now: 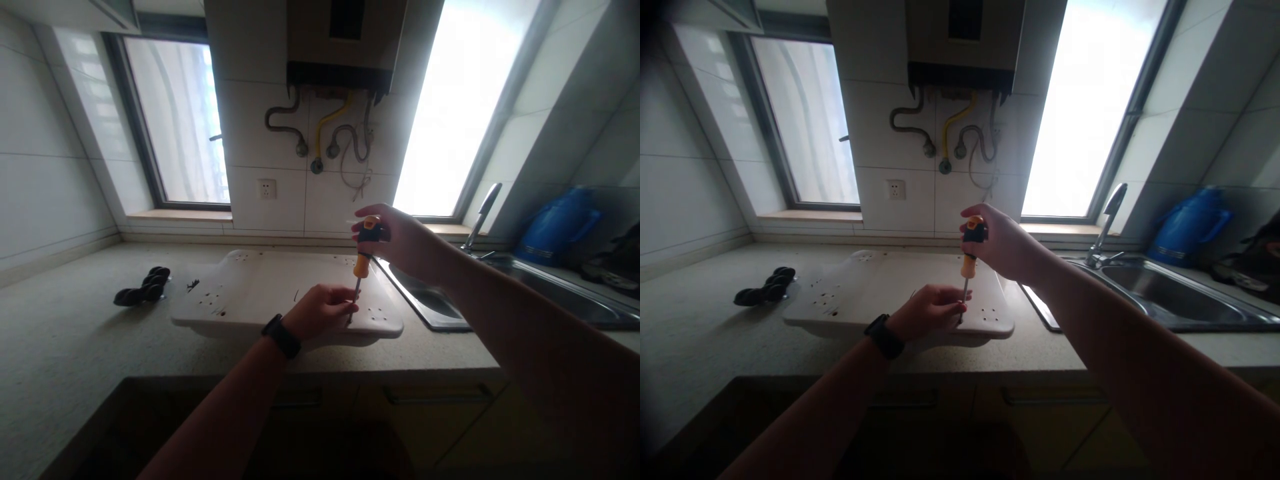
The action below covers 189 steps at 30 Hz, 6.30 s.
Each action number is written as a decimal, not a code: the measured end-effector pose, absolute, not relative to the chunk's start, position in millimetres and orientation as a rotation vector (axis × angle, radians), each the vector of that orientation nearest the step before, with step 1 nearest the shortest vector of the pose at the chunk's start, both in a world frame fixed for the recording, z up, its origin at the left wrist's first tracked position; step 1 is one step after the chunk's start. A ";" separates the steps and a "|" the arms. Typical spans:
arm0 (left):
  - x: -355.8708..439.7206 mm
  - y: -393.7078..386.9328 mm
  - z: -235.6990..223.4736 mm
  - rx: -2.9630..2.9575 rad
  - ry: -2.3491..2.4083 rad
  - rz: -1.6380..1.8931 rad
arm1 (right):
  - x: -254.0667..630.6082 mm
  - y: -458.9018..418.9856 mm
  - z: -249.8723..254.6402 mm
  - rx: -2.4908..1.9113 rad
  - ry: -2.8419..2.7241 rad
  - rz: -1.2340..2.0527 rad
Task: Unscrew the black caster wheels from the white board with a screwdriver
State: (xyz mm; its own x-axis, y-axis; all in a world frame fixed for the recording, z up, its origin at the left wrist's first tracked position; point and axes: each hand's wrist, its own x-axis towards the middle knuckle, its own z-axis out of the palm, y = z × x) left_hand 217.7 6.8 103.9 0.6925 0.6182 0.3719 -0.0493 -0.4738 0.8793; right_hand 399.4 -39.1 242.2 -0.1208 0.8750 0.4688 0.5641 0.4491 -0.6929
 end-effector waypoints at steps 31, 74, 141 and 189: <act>215.4 5.8 100.5 1.887 0.414 0.787 | 388.5 -51.0 248.6 -1.395 -1.691 0.220; 228.3 -0.6 103.5 2.055 0.791 1.072 | 373.1 -54.2 251.8 -1.322 -1.728 0.387; 211.4 -5.7 105.7 2.411 0.739 0.883 | 432.9 -70.8 213.5 -1.056 -1.276 0.424; 208.4 1.2 106.4 2.055 0.479 0.863 | 378.0 -61.4 235.0 -1.232 -1.694 0.069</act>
